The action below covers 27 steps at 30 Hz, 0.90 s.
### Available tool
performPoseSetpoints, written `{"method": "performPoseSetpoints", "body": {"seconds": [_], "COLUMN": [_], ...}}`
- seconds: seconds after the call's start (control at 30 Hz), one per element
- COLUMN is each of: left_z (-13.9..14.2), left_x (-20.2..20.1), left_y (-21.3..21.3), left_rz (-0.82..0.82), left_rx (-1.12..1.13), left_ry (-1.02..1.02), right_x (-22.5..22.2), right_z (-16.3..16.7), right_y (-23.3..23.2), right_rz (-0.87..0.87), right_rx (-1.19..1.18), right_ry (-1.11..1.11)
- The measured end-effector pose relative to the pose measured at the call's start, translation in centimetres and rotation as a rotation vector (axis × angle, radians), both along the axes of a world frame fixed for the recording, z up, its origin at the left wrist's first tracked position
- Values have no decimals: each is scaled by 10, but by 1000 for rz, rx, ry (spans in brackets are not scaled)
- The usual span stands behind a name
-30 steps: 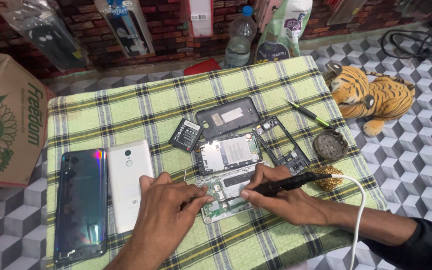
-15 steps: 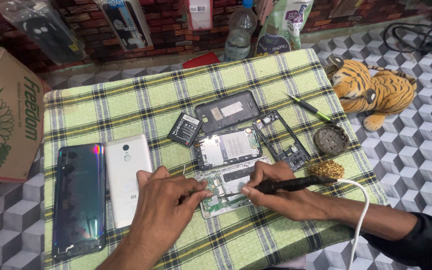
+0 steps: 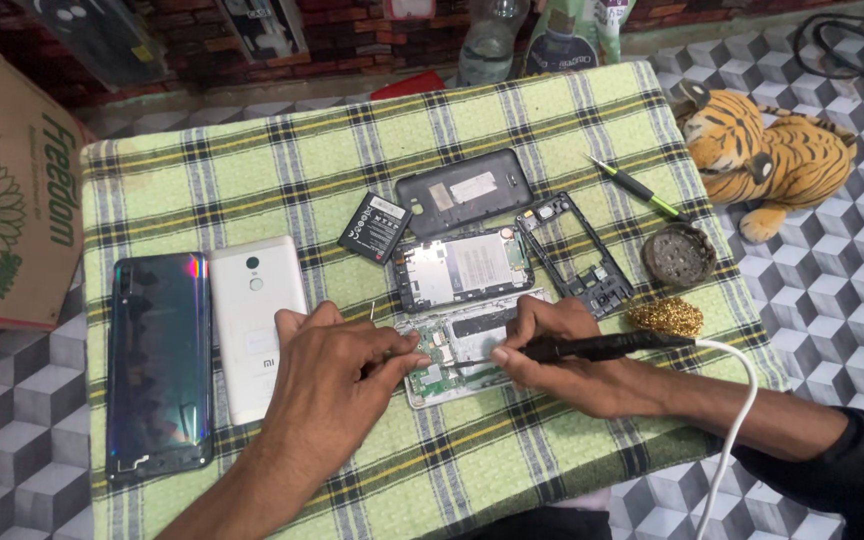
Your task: The person uses a soldering iron to work on a smartphone motherboard, then removes a small component and places it on the table. The person continues to handle the motherboard and other disassembled phone parts.
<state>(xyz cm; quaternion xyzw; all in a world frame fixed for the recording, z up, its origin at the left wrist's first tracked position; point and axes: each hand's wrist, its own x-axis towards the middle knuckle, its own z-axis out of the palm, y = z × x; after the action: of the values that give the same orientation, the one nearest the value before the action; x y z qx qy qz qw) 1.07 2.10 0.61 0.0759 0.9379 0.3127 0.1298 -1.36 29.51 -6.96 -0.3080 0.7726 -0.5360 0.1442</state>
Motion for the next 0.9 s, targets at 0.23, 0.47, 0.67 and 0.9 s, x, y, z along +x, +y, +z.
{"method": "performPoseSetpoints", "body": {"seconds": [0.23,0.47,0.67,0.9], "left_z": [-1,-10,-15,-15], "left_x": [1,4,-7,-15], "left_y": [0,5,17,28], "left_rz": [0,-10,-64,-83], "left_rx": [-32,14,-35,-27], "left_ry": [-46,90,94,74], "right_x": [-1,0,-4,-4], "right_z": [-2,22,28,23], "right_y": [-3,2,13,26], "right_rz": [-40,-29,-2,31], "right_rx": [13,2,-58,-119], "right_ry": [-41,-146,-175,-255]}}
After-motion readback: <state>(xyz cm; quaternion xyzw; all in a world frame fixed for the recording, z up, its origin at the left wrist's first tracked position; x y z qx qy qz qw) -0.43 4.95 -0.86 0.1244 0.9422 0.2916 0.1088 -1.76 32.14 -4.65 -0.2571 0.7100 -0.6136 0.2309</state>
